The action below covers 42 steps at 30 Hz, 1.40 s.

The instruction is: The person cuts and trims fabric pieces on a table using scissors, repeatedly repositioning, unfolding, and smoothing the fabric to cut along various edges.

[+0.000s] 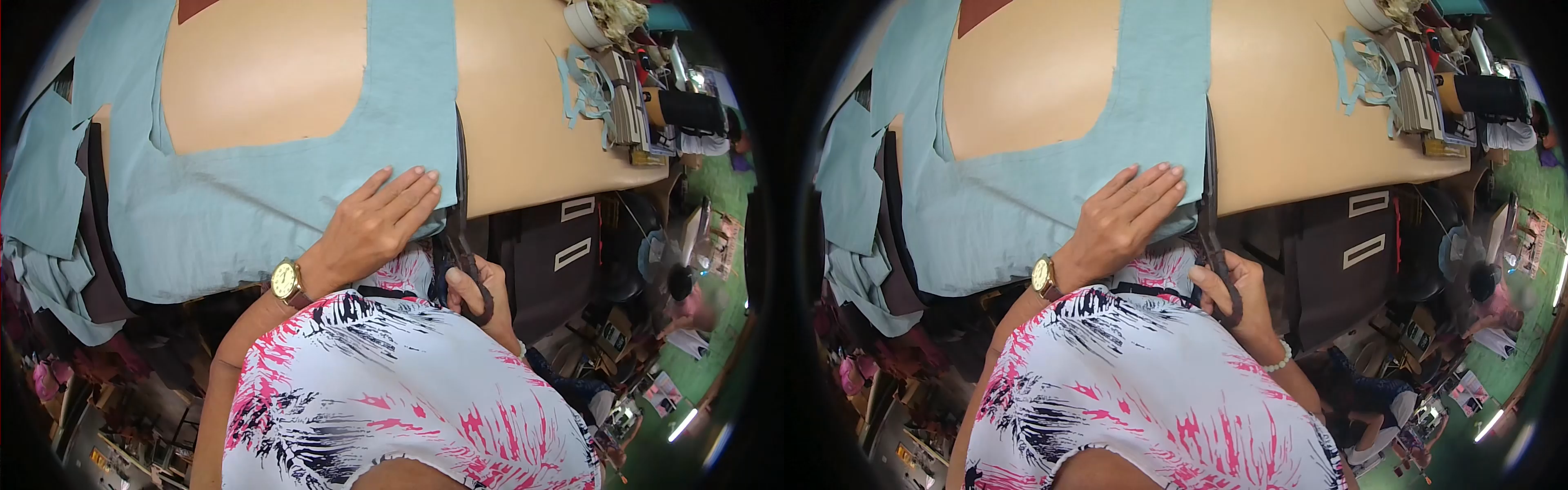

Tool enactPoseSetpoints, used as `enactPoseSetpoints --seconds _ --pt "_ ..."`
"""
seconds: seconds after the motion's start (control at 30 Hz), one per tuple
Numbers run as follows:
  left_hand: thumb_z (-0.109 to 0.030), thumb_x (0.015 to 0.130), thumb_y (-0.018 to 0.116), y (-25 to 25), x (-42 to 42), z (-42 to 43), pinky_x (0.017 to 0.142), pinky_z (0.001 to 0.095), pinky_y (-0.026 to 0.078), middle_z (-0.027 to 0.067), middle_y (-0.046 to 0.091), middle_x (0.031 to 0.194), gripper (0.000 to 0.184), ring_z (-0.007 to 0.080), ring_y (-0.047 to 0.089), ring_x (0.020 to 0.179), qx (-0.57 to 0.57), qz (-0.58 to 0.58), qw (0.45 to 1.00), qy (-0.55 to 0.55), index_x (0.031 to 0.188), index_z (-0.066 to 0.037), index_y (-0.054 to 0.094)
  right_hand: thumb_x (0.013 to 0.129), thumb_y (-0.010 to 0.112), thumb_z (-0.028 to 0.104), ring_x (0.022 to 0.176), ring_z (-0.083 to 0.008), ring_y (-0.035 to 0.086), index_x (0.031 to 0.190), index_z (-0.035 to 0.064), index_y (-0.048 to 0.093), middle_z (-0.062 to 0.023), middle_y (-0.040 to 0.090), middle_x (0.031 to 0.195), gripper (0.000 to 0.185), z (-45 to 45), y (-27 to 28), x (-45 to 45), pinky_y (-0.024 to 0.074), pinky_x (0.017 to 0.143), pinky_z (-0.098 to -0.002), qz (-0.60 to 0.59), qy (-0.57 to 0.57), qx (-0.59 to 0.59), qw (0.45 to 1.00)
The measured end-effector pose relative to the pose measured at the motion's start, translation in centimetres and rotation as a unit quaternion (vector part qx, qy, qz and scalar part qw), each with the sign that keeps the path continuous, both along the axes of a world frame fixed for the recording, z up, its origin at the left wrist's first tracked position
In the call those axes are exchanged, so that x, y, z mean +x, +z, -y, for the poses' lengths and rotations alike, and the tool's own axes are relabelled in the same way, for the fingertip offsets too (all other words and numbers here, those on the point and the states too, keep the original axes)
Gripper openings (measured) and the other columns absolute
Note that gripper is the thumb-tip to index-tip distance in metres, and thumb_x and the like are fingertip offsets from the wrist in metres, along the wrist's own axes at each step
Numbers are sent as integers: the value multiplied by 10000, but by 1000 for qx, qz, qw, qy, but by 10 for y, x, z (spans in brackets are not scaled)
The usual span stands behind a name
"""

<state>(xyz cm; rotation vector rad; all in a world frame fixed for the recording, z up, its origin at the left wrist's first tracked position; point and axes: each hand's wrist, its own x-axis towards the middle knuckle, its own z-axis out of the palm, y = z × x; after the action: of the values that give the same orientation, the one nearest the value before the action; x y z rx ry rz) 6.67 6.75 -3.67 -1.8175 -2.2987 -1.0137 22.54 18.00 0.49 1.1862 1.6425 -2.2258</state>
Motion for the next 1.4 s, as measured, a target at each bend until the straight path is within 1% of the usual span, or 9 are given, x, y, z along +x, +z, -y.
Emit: enactPoseSetpoints --seconds 0.07,0.17,0.37,0.47,0.57,0.67,0.87,1.17,1.4 --pt "-40 707 563 1 0 1 854 385 455 111 576 1136 345 227 559 1053 3 1 1000 -1 1050 -13 583 793 628 219 451 -64 466 735 17 511 -9 492 549 241 3 -9 4 359 429 -188 -57 -27 -10 998" --pt "-37 706 564 2 2 3 851 386 459 111 581 1127 340 231 562 1048 2 -3 1000 -5 1044 -15 587 791 615 390 472 -94 467 729 21 482 -47 469 576 397 0 -4 -3 360 435 -202 -41 3 -5 999" --pt "-37 701 567 4 6 9 851 384 459 107 584 1126 344 228 562 1049 6 12 1000 -17 1043 -14 590 812 596 384 462 -99 452 754 17 481 -43 457 574 388 -1 -8 -12 360 433 -205 -73 -11 -4 997" --pt "-83 744 542 3 6 11 879 395 440 117 558 1144 310 230 534 1073 0 5 1000 -30 1040 4 565 822 587 374 454 -98 441 758 14 479 -39 450 571 381 1 -9 -13 354 425 -208 -77 -28 -13 997" --pt "-86 748 540 3 6 11 883 391 438 115 558 1147 314 227 531 1078 -1 10 999 -31 1048 2 564 825 585 369 456 -97 440 746 19 475 -40 452 573 375 1 -8 -13 350 423 -207 -70 -23 -4 997" --pt "-35 694 576 4 6 9 853 380 458 102 588 1120 348 223 563 1049 6 20 1000 -21 1040 -15 596 809 605 290 437 -71 459 692 30 497 -20 478 529 304 3 -4 -17 364 414 -195 -65 -53 -9 996" --pt "-37 697 579 2 6 9 838 375 466 101 598 1101 329 221 574 1032 13 19 1000 -14 1024 -16 603 809 622 248 423 -56 448 726 17 522 -14 491 538 265 2 -2 -17 354 403 -185 -33 -45 -12 998" --pt "-94 751 546 0 5 12 885 393 435 115 554 1155 312 228 530 1080 -2 19 999 -35 1048 -3 565 808 627 224 412 -43 439 744 5 536 5 488 530 245 2 2 -17 341 395 -174 11 -25 13 1000" --pt "-55 713 564 2 6 12 847 377 461 108 592 1112 312 224 574 1030 19 13 999 -33 1021 -14 600 807 595 307 441 -96 478 705 11 495 -45 491 543 328 3 -8 -12 369 428 -207 -76 -53 -9 996"
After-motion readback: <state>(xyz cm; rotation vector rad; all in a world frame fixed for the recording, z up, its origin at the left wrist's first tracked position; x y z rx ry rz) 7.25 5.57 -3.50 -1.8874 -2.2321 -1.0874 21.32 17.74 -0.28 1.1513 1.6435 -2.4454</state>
